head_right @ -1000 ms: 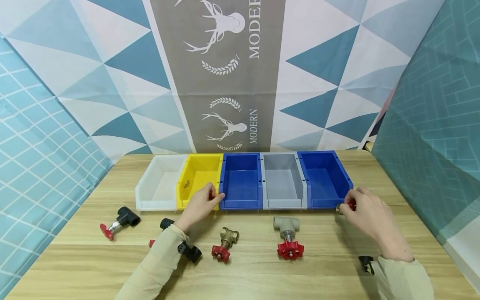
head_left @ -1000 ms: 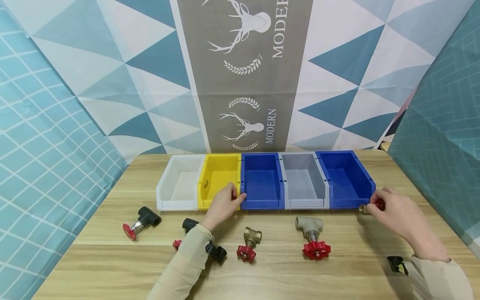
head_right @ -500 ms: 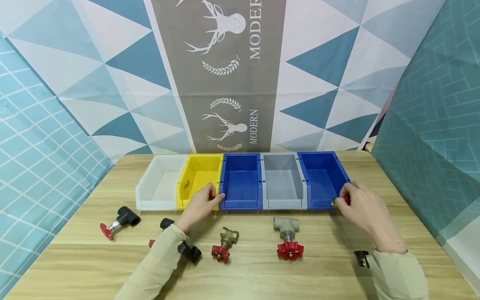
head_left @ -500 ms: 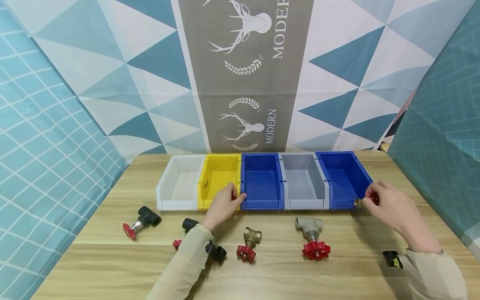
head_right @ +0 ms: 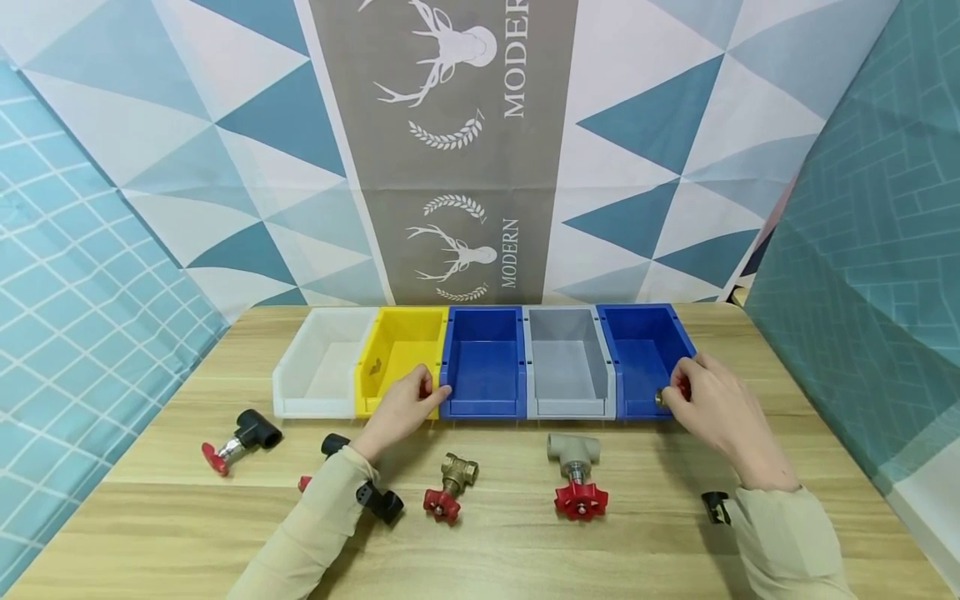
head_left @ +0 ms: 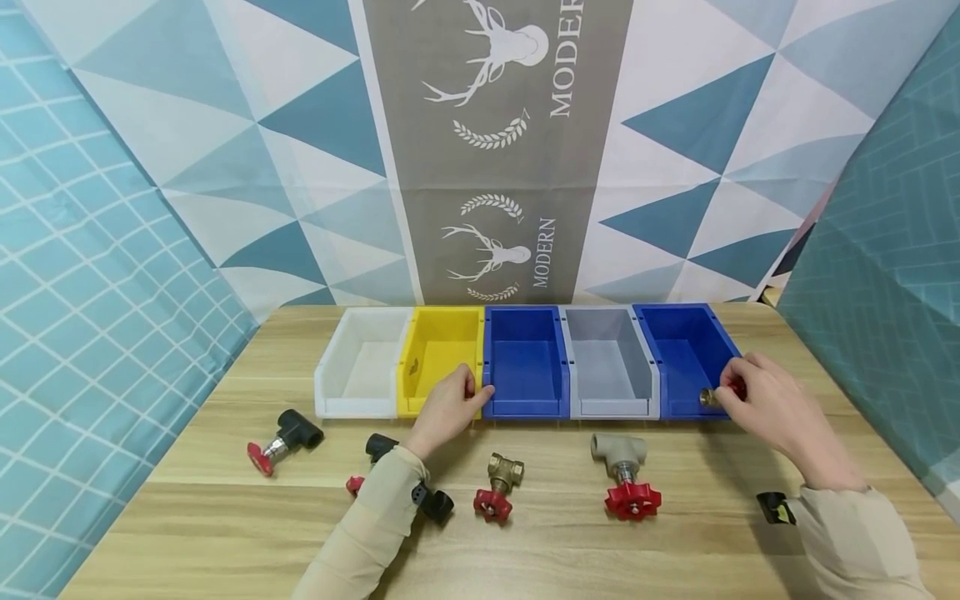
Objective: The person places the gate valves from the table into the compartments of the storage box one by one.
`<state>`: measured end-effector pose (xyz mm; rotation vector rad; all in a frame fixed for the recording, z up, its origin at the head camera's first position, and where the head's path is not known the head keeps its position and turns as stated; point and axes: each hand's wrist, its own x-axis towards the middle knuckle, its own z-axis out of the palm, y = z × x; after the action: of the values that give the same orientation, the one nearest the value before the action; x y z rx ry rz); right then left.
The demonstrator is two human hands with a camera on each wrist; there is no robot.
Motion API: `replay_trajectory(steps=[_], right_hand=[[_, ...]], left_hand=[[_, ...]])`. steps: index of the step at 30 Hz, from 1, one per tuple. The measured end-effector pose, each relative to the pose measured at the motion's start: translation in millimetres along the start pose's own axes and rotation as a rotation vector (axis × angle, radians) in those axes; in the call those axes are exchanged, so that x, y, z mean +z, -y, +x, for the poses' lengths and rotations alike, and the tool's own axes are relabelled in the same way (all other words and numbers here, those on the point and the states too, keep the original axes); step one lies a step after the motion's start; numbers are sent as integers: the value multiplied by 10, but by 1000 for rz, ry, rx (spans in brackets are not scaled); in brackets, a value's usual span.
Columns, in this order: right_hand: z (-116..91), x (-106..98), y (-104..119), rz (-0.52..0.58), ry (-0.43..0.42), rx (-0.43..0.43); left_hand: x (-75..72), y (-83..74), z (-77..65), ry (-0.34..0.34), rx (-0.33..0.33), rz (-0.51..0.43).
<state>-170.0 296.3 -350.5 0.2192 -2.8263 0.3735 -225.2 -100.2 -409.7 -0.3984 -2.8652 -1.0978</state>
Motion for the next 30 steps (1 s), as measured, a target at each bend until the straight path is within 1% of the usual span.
replay_trajectory(steps=[6, 11, 16, 30], right_hand=[[52, 47, -17, 24, -8, -21], [80, 47, -18, 46, -9, -7], [117, 45, -15, 62, -10, 2], [231, 172, -38, 51, -23, -72]], left_hand=[[-4, -15, 2, -5, -6, -1], [-3, -15, 0, -8, -3, 9], [0, -16, -1, -3, -18, 3], [-10, -24, -15, -3, -17, 3]])
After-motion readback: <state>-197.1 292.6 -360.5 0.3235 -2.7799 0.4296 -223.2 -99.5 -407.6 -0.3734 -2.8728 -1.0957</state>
